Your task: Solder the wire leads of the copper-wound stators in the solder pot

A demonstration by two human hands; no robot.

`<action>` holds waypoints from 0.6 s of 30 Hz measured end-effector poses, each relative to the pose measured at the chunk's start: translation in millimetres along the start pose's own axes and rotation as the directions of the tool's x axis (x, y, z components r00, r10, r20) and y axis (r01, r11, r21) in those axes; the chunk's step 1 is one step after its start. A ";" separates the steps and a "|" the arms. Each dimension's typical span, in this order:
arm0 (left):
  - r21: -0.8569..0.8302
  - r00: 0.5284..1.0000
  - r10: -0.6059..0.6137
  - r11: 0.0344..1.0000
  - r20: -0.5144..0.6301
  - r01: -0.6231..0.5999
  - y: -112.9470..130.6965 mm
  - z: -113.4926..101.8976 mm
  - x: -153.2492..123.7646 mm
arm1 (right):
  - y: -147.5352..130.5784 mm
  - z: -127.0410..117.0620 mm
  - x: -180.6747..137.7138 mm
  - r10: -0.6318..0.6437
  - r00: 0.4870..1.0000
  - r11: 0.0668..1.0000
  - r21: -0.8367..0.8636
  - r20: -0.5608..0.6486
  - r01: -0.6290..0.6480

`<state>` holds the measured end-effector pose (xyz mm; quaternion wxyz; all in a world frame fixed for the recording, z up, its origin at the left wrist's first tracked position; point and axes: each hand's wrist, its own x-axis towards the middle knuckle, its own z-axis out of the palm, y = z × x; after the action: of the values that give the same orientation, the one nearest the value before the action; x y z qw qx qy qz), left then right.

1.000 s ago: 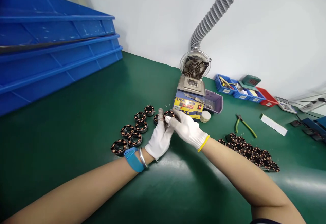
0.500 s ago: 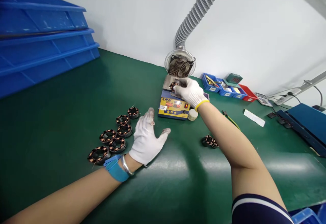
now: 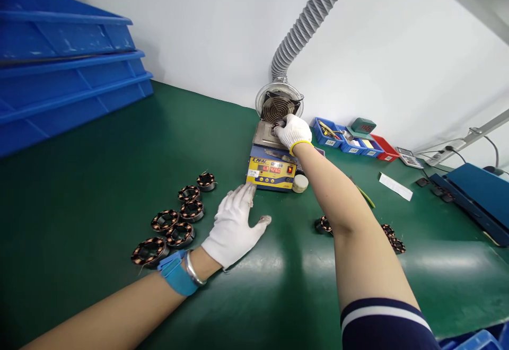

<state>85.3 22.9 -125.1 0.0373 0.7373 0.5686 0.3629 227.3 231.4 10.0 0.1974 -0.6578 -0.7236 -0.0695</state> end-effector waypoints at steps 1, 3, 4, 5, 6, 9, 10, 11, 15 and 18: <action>-0.002 1.000 -0.007 1.000 -0.011 0.007 0.2 -0.6 0.3 | -0.8 0.2 -0.3 -0.002 1.000 1.000 -0.009 0.003 0.002; -0.002 0.999 -0.034 0.999 -0.034 0.034 -0.2 -1.1 1.2 | -2.0 0.1 -0.8 -0.004 1.000 1.000 -0.019 -0.002 0.004; -0.005 0.998 -0.053 0.999 -0.040 0.053 -0.7 -1.0 1.9 | -2.4 -0.1 -1.0 -0.005 1.000 1.000 -0.021 -0.006 0.005; -0.010 0.996 -0.076 0.997 -0.041 0.076 -1.3 -0.7 2.6 | -2.8 -0.2 -1.2 -0.006 1.000 1.000 -0.022 -0.010 0.006; -0.016 0.994 -0.101 0.995 -0.040 0.101 -2.1 -0.2 3.4 | -3.0 -0.3 -1.5 -0.007 1.000 1.000 -0.024 -0.013 0.007; -0.038 0.986 -0.166 0.986 -0.026 0.165 -4.5 1.7 5.3 | -3.1 -1.4 -1.8 -0.006 1.000 1.000 -0.028 -0.013 0.006; -0.047 0.984 -0.180 0.983 -0.019 0.179 -5.3 2.4 5.6 | -3.2 -2.1 -1.7 -0.006 1.000 1.000 -0.027 -0.014 0.005; -0.056 0.982 -0.188 0.981 -0.011 0.187 -5.9 3.0 5.7 | -3.2 -3.1 -1.4 -0.005 1.000 1.000 -0.023 -0.019 0.004; -0.092 0.981 -0.192 0.977 0.026 0.194 -7.3 4.5 5.1 | -3.4 -8.0 0.9 -0.010 0.999 1.000 0.001 -0.040 0.010; -0.111 0.982 -0.185 0.976 0.033 0.188 -7.0 4.7 4.7 | -4.1 -8.3 1.0 -0.007 0.999 1.000 0.000 -0.035 0.007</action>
<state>82.8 31.1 -129.5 0.1194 0.6814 0.6134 0.3812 224.9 228.8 18.6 0.2097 -0.6540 -0.7222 -0.0816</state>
